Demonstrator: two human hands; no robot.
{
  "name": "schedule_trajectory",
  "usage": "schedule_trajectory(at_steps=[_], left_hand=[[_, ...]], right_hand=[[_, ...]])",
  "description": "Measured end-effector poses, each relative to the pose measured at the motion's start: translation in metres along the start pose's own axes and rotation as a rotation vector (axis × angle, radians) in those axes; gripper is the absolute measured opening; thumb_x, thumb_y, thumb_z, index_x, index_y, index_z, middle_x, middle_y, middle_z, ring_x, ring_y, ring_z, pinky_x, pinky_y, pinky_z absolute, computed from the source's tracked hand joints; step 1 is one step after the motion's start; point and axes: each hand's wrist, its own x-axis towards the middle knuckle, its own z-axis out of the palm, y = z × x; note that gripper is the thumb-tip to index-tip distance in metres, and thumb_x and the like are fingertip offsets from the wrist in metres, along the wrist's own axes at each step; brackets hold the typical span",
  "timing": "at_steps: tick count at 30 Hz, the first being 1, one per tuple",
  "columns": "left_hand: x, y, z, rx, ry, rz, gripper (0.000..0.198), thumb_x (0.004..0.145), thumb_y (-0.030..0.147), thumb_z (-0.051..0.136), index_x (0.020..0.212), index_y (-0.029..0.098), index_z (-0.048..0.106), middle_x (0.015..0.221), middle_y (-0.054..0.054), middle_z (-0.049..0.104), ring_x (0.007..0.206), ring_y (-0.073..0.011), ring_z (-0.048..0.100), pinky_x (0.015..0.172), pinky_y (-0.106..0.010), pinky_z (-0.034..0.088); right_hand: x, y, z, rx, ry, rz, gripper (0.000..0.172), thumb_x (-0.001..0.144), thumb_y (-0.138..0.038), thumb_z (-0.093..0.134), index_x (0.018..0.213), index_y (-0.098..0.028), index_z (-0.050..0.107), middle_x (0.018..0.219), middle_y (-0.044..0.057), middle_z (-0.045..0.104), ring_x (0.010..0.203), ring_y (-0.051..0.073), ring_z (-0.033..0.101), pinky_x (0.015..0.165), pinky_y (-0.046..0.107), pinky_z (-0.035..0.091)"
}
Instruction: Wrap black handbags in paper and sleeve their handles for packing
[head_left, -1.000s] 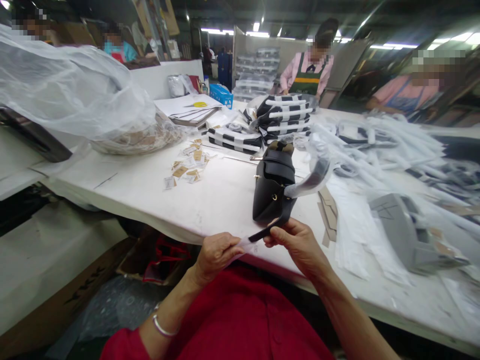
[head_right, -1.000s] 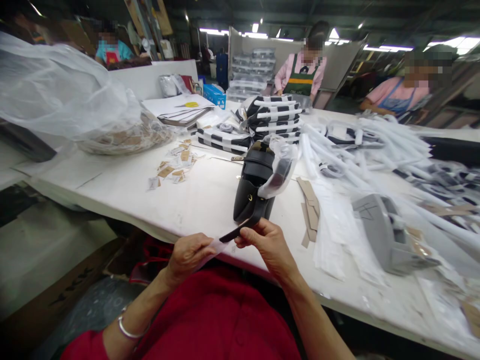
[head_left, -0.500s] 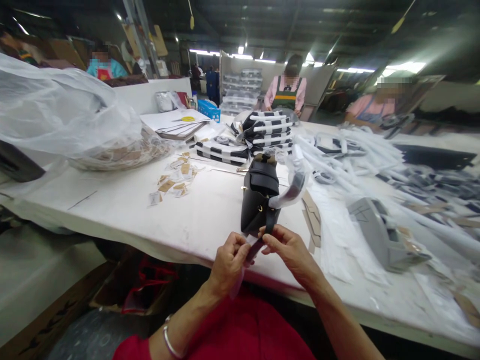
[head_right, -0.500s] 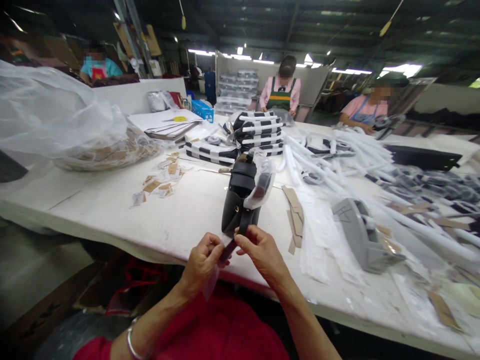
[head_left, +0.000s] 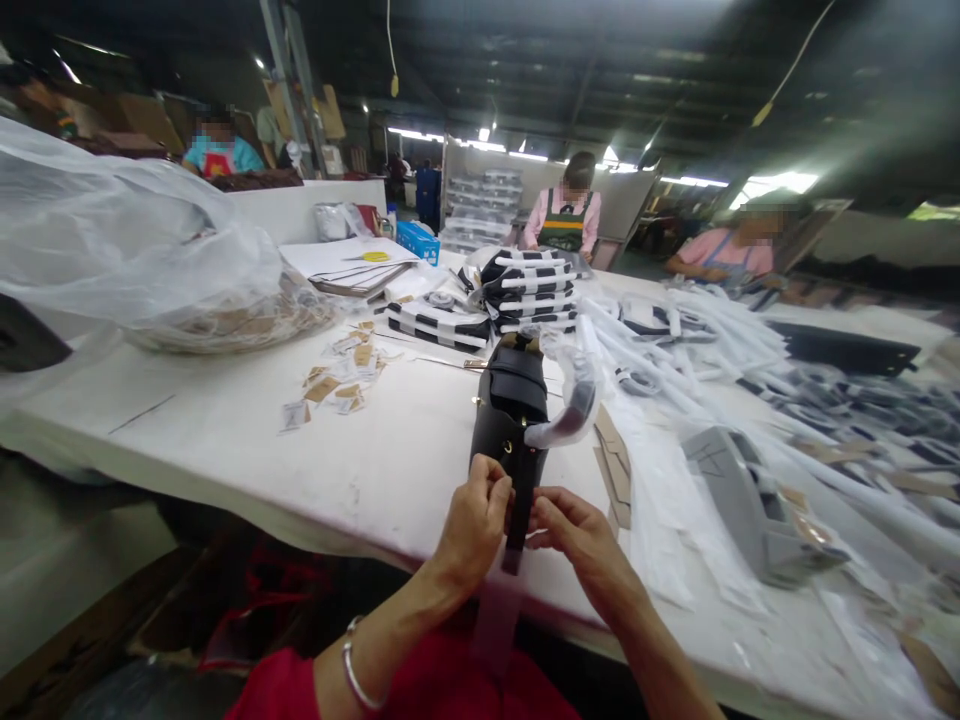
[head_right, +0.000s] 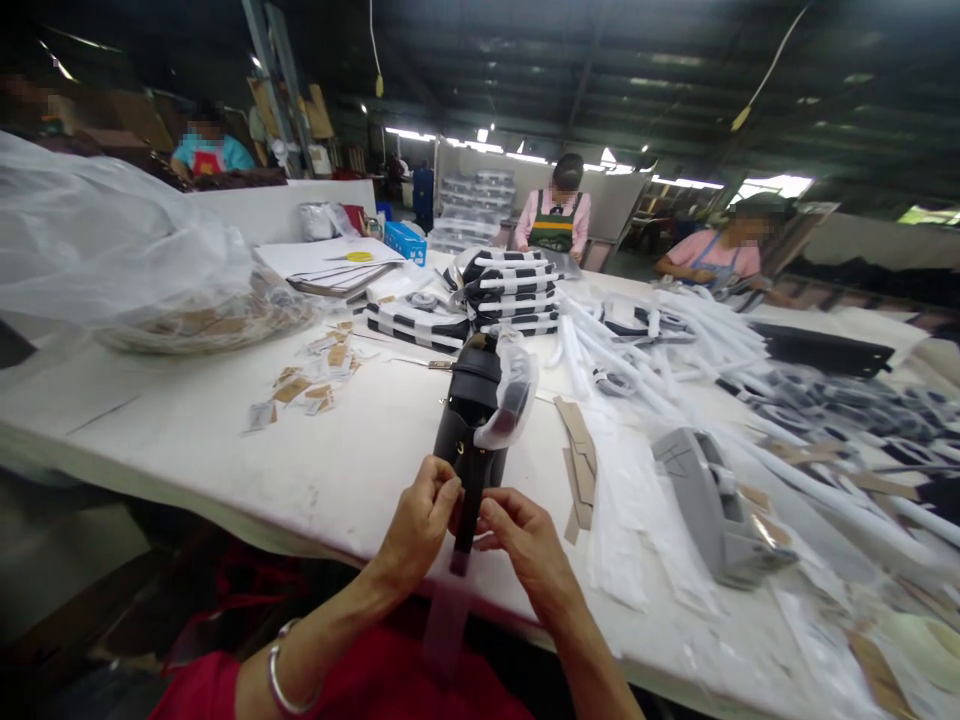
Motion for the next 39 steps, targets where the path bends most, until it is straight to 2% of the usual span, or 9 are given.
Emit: schedule_trajectory(at_steps=[4, 9, 13, 16, 21, 25, 29, 32, 39], left_hand=[[-0.006, -0.003, 0.003, -0.189, 0.043, -0.067, 0.020, 0.095, 0.041, 0.045, 0.092, 0.021, 0.044, 0.071, 0.003, 0.059, 0.055, -0.0132, 0.059, 0.048, -0.023, 0.046], [-0.004, 0.001, 0.006, -0.303, 0.007, -0.091, 0.022, 0.093, 0.041, 0.050, 0.091, 0.021, 0.044, 0.070, 0.004, 0.059, 0.052, -0.0115, 0.057, 0.044, -0.020, 0.046], [-0.005, 0.002, 0.002, -0.316, -0.025, -0.062, 0.021, 0.093, 0.041, 0.051, 0.091, 0.020, 0.047, 0.072, 0.003, 0.058, 0.058, -0.0121, 0.059, 0.052, -0.023, 0.051], [-0.013, -0.002, -0.013, -0.236, -0.034, -0.026, 0.025, 0.094, 0.043, 0.049, 0.094, 0.019, 0.051, 0.083, -0.001, 0.063, 0.073, -0.0152, 0.064, 0.066, -0.027, 0.054], [-0.043, -0.018, -0.042, -0.016, -0.262, -0.075, 0.027, 0.093, 0.042, 0.050, 0.087, 0.017, 0.058, 0.079, -0.001, 0.062, 0.073, -0.0156, 0.059, 0.068, -0.026, 0.047], [-0.062, -0.022, -0.041, -0.012, -0.370, -0.137, 0.019, 0.087, 0.036, 0.061, 0.089, 0.017, 0.062, 0.083, -0.001, 0.065, 0.075, -0.0158, 0.058, 0.068, -0.025, 0.044], [-0.066, -0.015, -0.027, -0.044, -0.272, -0.105, 0.030, 0.092, 0.043, 0.055, 0.081, 0.016, 0.064, 0.078, -0.002, 0.065, 0.072, -0.0158, 0.057, 0.067, -0.024, 0.043], [-0.068, -0.011, -0.021, 0.002, -0.235, -0.097, 0.036, 0.094, 0.044, 0.051, 0.075, 0.017, 0.065, 0.070, -0.002, 0.064, 0.065, -0.0144, 0.054, 0.062, -0.024, 0.040], [-0.069, -0.008, -0.013, 0.027, -0.147, -0.034, 0.038, 0.094, 0.040, 0.046, 0.071, 0.017, 0.065, 0.068, -0.002, 0.062, 0.065, -0.0149, 0.054, 0.063, -0.024, 0.039]], right_hand=[[-0.006, 0.011, 0.008, 0.108, -0.062, 0.013, 0.047, 0.081, -0.057, 0.069, 0.106, -0.017, 0.070, 0.096, 0.009, 0.072, 0.086, 0.024, 0.068, 0.079, 0.040, 0.055], [-0.025, 0.023, 0.007, 0.023, -0.259, 0.134, 0.054, 0.064, -0.045, 0.085, 0.111, -0.022, 0.070, 0.104, 0.007, 0.072, 0.091, 0.024, 0.067, 0.082, 0.038, 0.053], [-0.032, 0.031, 0.014, -0.054, -0.185, 0.238, 0.036, 0.066, -0.038, 0.083, 0.093, -0.016, 0.074, 0.078, 0.003, 0.071, 0.067, 0.017, 0.063, 0.064, 0.028, 0.049], [-0.028, 0.032, 0.016, -0.045, -0.099, 0.218, 0.036, 0.066, -0.038, 0.083, 0.093, -0.016, 0.074, 0.076, 0.001, 0.070, 0.063, 0.015, 0.059, 0.060, 0.025, 0.046], [-0.021, 0.023, 0.013, -0.092, -0.076, 0.147, 0.036, 0.065, -0.046, 0.084, 0.085, -0.017, 0.077, 0.076, 0.003, 0.071, 0.068, 0.019, 0.062, 0.063, 0.028, 0.050], [-0.024, 0.015, 0.016, -0.157, -0.100, 0.111, 0.034, 0.067, -0.047, 0.083, 0.087, -0.019, 0.079, 0.080, 0.004, 0.073, 0.076, 0.022, 0.065, 0.071, 0.031, 0.052], [-0.028, 0.003, 0.017, -0.187, -0.093, 0.093, 0.033, 0.066, -0.045, 0.083, 0.087, -0.020, 0.080, 0.098, 0.006, 0.074, 0.088, 0.026, 0.067, 0.076, 0.033, 0.054], [-0.031, -0.008, 0.010, -0.180, -0.103, 0.099, 0.039, 0.065, -0.043, 0.084, 0.097, -0.022, 0.078, 0.096, 0.005, 0.075, 0.092, 0.027, 0.067, 0.084, 0.036, 0.053], [-0.027, -0.012, -0.008, -0.184, -0.008, -0.026, 0.045, 0.082, -0.056, 0.068, 0.108, -0.021, 0.075, 0.108, 0.010, 0.074, 0.105, 0.028, 0.065, 0.100, 0.042, 0.047]])
